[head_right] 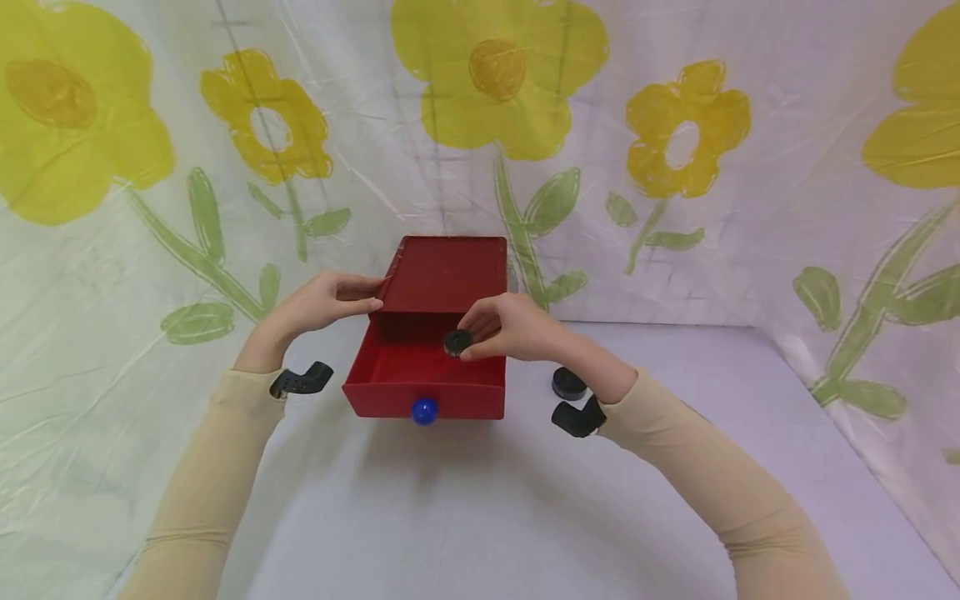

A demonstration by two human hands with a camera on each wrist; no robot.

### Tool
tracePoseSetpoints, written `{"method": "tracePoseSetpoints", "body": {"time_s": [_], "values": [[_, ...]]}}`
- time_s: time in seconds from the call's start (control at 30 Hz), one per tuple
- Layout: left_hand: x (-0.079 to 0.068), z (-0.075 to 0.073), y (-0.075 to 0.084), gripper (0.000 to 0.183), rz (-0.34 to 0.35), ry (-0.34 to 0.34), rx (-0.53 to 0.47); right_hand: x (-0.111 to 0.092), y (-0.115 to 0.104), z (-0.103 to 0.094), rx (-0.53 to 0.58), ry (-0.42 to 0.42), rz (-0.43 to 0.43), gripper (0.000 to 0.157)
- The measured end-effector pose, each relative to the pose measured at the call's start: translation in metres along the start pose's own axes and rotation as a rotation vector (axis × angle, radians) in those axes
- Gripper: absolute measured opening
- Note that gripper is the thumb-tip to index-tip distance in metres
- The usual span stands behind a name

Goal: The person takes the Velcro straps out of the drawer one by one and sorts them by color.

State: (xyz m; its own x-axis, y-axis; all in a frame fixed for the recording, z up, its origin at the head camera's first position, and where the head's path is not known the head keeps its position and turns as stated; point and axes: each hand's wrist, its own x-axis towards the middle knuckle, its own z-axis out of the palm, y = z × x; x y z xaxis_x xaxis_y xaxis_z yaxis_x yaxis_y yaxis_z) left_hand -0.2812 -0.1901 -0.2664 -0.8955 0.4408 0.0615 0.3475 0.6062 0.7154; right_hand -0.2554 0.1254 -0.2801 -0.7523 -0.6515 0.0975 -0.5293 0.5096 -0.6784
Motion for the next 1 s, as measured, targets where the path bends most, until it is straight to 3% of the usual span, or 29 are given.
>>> {"method": "tracePoseSetpoints", "body": {"time_s": [0.07, 0.53, 1.0], "values": [[-0.003, 0.0, 0.006, 0.053, -0.002, -0.003, 0.005, -0.003, 0.001, -0.002, -0.003, 0.005, 0.008, 0.038], [-0.003, -0.001, 0.007, 0.055, -0.027, -0.01, 0.017, -0.017, 0.012, -0.019, 0.04, 0.052, 0.026, 0.039], [-0.004, -0.002, 0.008, 0.054, -0.03, -0.016, 0.021, -0.036, 0.033, -0.037, 0.01, 0.114, 0.084, 0.039]]}}
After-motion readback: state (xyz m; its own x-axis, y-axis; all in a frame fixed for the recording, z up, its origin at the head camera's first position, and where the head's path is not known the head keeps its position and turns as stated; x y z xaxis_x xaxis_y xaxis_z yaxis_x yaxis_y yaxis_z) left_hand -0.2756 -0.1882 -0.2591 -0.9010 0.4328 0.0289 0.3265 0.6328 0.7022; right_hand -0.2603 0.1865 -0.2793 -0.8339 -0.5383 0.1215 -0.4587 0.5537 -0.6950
